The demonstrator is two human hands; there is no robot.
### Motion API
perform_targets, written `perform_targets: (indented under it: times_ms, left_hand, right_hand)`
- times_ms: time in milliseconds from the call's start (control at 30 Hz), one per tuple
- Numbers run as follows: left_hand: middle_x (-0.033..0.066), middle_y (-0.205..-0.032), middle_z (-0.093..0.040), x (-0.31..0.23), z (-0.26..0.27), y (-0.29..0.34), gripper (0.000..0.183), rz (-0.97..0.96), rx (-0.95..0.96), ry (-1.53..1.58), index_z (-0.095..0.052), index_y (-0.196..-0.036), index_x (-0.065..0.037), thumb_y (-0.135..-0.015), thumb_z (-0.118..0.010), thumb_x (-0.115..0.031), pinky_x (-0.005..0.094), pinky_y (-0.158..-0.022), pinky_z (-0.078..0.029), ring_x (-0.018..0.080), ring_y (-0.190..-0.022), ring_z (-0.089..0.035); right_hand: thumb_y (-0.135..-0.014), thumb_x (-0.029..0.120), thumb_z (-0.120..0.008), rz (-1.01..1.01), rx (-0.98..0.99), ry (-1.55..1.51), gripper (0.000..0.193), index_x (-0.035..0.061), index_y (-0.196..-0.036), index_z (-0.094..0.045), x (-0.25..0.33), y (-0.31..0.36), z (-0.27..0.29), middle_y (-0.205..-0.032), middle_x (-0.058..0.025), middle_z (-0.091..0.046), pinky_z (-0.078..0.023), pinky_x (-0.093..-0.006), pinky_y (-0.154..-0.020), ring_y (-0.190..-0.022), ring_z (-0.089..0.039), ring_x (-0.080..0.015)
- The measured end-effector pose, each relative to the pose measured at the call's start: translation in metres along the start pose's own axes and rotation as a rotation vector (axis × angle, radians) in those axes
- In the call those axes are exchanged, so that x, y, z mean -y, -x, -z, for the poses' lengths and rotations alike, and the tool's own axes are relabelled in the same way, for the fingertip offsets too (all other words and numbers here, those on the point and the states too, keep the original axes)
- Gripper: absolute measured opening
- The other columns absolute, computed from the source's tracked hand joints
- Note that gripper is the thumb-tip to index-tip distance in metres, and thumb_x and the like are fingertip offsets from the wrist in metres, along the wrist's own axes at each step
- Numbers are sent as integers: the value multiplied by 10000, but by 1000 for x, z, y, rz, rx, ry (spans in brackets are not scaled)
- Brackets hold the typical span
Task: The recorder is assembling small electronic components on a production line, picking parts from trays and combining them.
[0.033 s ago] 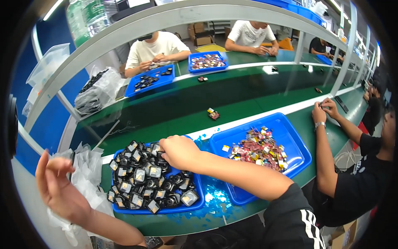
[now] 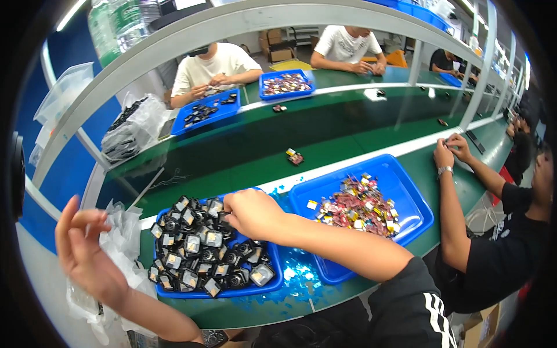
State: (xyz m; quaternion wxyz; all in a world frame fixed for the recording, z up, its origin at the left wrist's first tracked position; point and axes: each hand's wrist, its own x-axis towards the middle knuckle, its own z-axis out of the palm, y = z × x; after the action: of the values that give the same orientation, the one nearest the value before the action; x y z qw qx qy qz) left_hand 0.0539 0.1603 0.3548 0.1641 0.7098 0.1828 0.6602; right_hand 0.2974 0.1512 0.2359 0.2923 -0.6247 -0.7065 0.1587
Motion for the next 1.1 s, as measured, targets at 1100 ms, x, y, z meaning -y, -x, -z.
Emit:
perform_targets:
  times_ms: [1100]
  left_hand:
    - [160, -1075, -643, 43, -124, 151, 248, 1335, 446, 970, -509, -1171, 20, -931, -564, -6, 358, -842, -591, 255, -954, -674]
  right_hand:
    - [-776, 53, -714, -435, -301, 147, 167, 22, -940, -709, -221, 180, 131, -750, -42, -631, -489, -279, -689, -695, -570, -134]
